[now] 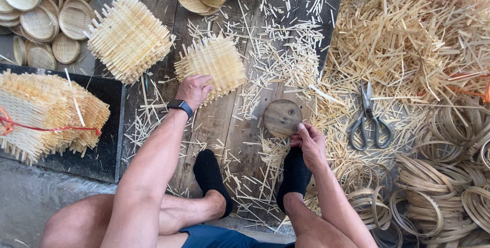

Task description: The person assembles bamboo baskets by fitting woven squares onto a wooden mold, securing them with a circular rim, and trimming the excess edges using shears.

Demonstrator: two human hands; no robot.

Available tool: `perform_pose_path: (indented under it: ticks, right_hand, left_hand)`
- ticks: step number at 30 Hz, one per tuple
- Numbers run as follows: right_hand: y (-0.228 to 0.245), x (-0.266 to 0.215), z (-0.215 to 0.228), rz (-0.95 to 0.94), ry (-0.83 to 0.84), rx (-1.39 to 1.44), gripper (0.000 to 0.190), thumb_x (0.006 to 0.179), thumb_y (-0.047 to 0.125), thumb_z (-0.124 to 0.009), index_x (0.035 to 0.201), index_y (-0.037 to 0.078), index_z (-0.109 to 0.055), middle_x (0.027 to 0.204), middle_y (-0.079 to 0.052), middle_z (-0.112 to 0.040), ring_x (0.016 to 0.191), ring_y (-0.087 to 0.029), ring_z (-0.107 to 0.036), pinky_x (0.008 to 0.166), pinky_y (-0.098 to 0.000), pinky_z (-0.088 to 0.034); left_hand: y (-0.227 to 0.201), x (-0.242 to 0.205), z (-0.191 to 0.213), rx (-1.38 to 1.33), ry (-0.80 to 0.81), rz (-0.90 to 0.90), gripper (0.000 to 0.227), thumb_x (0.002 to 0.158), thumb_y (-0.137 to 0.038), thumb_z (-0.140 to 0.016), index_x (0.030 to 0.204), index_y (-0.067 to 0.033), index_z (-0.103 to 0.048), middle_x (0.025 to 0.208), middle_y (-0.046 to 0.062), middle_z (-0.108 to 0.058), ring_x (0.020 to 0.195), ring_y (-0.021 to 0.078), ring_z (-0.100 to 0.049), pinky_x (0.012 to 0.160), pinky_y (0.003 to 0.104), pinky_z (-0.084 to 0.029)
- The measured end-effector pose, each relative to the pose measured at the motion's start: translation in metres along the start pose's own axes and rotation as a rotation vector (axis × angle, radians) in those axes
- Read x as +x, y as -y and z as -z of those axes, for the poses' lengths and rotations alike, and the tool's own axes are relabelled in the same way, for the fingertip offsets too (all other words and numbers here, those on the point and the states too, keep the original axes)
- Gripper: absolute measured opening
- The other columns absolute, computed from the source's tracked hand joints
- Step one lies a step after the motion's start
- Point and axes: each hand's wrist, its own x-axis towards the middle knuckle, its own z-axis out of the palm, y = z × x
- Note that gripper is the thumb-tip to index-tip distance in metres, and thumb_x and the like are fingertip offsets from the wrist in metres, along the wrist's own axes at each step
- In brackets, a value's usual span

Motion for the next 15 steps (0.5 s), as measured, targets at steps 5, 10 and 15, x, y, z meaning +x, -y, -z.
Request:
perform_pose_path:
  ticks: [5,10,15]
  right_hand:
    - [-0.005,0.000,0.003,0.001,0.014,-0.017,0.033,0.102,0.028,-0.061,0.113,-0.003,-0.062,0.086,-0.010,-0.065,0.072,-0.016,-0.067,0.062,-0.0288,-0.058]
    - [-0.009,0.002,0.008,0.009,0.031,0.008,0.031,0.102,0.027,-0.061,0.112,-0.003,-0.063,0.086,-0.009,-0.065,0.072,-0.016,-0.066,0.062,-0.0286,-0.058]
    - [-0.012,0.005,0.009,-0.007,0.018,0.001,0.031,0.101,0.026,-0.062,0.111,-0.003,-0.063,0.085,-0.009,-0.065,0.071,-0.017,-0.067,0.061,-0.0295,-0.059]
  left_hand:
    - [-0.014,0.006,0.017,-0.008,-0.076,0.516,0.063,0.091,-0.038,-0.078,0.142,-0.0093,-0.054,0.141,0.020,-0.053,0.121,0.0313,-0.057,0.095,0.047,-0.051]
    - [0.005,0.008,0.001,-0.105,-0.071,0.596,0.029,0.093,-0.031,-0.076,0.117,-0.0152,-0.074,0.127,0.014,-0.071,0.113,0.0294,-0.067,0.098,0.042,-0.054]
    - [0.017,0.013,0.003,-0.383,-0.287,0.610,0.009,0.081,-0.019,-0.084,0.080,-0.0129,-0.078,0.099,0.007,-0.074,0.089,0.0229,-0.071,0.087,0.039,-0.057]
